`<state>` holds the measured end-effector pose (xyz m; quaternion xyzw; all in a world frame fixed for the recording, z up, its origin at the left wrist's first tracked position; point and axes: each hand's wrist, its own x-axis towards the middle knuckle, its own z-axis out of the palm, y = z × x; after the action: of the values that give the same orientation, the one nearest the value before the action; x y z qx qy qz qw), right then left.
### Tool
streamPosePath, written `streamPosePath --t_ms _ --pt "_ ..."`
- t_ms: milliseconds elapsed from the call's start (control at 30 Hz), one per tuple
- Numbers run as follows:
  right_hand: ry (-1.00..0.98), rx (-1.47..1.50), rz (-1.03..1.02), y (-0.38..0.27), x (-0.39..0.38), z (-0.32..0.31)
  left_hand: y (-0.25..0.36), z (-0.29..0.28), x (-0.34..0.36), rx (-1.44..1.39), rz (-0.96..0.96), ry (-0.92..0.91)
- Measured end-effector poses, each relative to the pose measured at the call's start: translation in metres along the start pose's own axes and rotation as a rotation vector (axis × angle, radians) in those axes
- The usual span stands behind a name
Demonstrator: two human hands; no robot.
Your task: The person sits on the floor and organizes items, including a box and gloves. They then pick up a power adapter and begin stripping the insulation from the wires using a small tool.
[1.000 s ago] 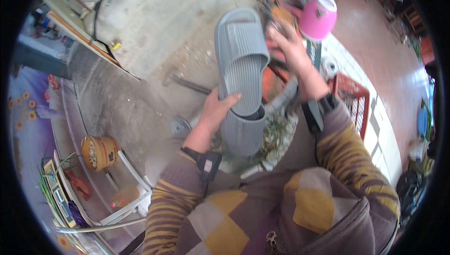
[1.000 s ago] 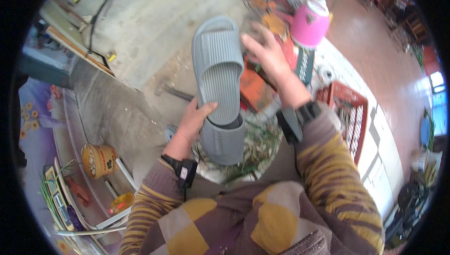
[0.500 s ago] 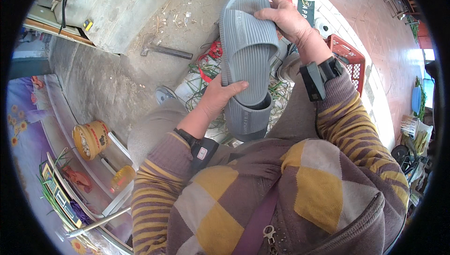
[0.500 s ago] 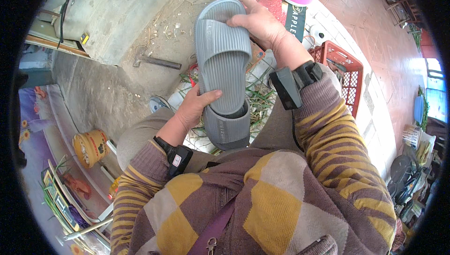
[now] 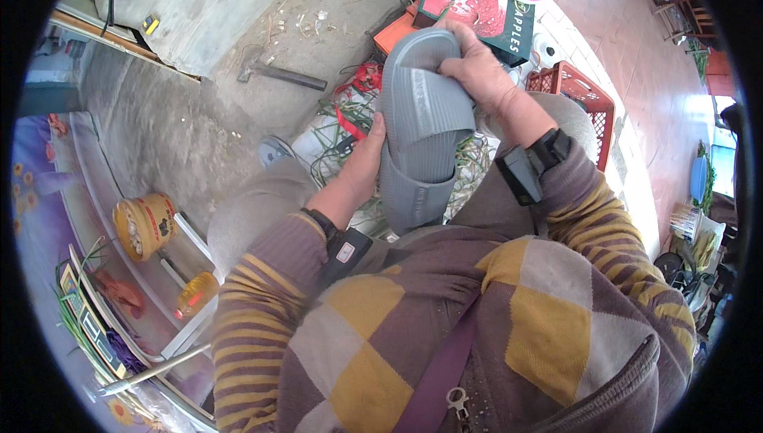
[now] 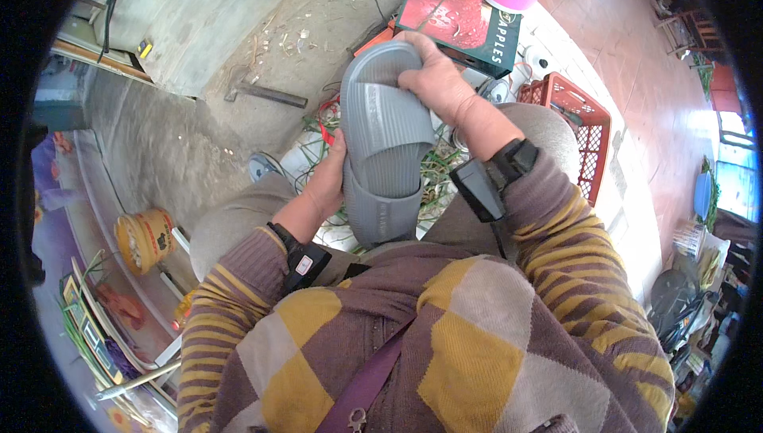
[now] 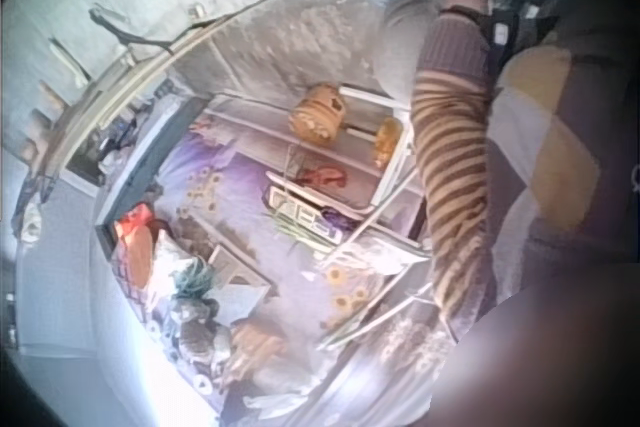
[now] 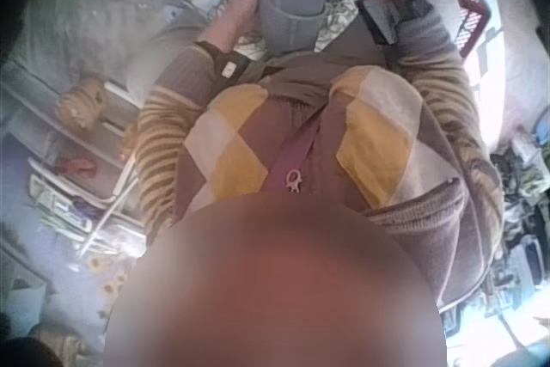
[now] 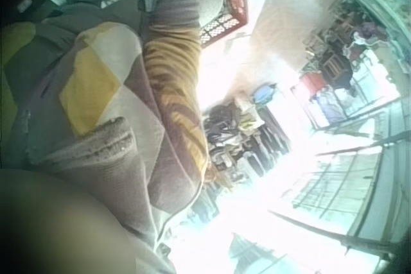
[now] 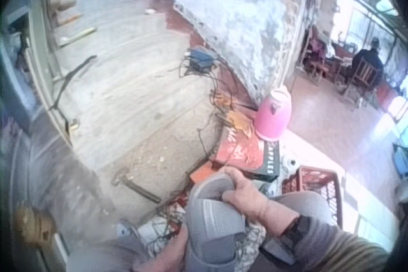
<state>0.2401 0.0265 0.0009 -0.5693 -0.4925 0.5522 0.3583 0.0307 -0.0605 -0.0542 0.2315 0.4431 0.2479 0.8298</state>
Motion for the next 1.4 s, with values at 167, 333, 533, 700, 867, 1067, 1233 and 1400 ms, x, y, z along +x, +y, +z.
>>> streamPosePath --t_ms 167,333,533,700,867,1067,1233,1400 --pt "-0.007 -0.220 0.015 0.033 -0.019 0.013 -0.018 0.002 -0.007 -0.193 0.020 -0.023" --pt "0.121 -0.357 0.027 0.055 -0.028 0.023 -0.029 -0.006 -0.008 -0.225 -0.034 0.017" --pt "0.219 0.250 0.149 0.018 0.012 0.010 -0.030 0.001 -0.007 0.184 0.074 0.174" --pt "-0.120 0.407 0.015 -0.022 0.018 0.026 -0.003 -0.008 -0.010 0.112 0.191 0.303" --pt "-0.200 0.095 -0.044 -0.046 0.001 0.025 0.102 -0.071 0.005 -0.177 0.349 0.297" --pt "-0.317 0.043 0.130 -0.023 0.014 0.041 0.248 -0.179 0.007 -0.202 0.529 0.526" --pt "-0.322 0.029 0.154 -0.017 0.036 0.042 0.320 -0.250 -0.003 -0.200 0.633 0.627" --pt "-0.293 -0.006 0.182 -0.022 0.049 0.040 0.336 -0.294 -0.006 0.309 0.311 1.264"
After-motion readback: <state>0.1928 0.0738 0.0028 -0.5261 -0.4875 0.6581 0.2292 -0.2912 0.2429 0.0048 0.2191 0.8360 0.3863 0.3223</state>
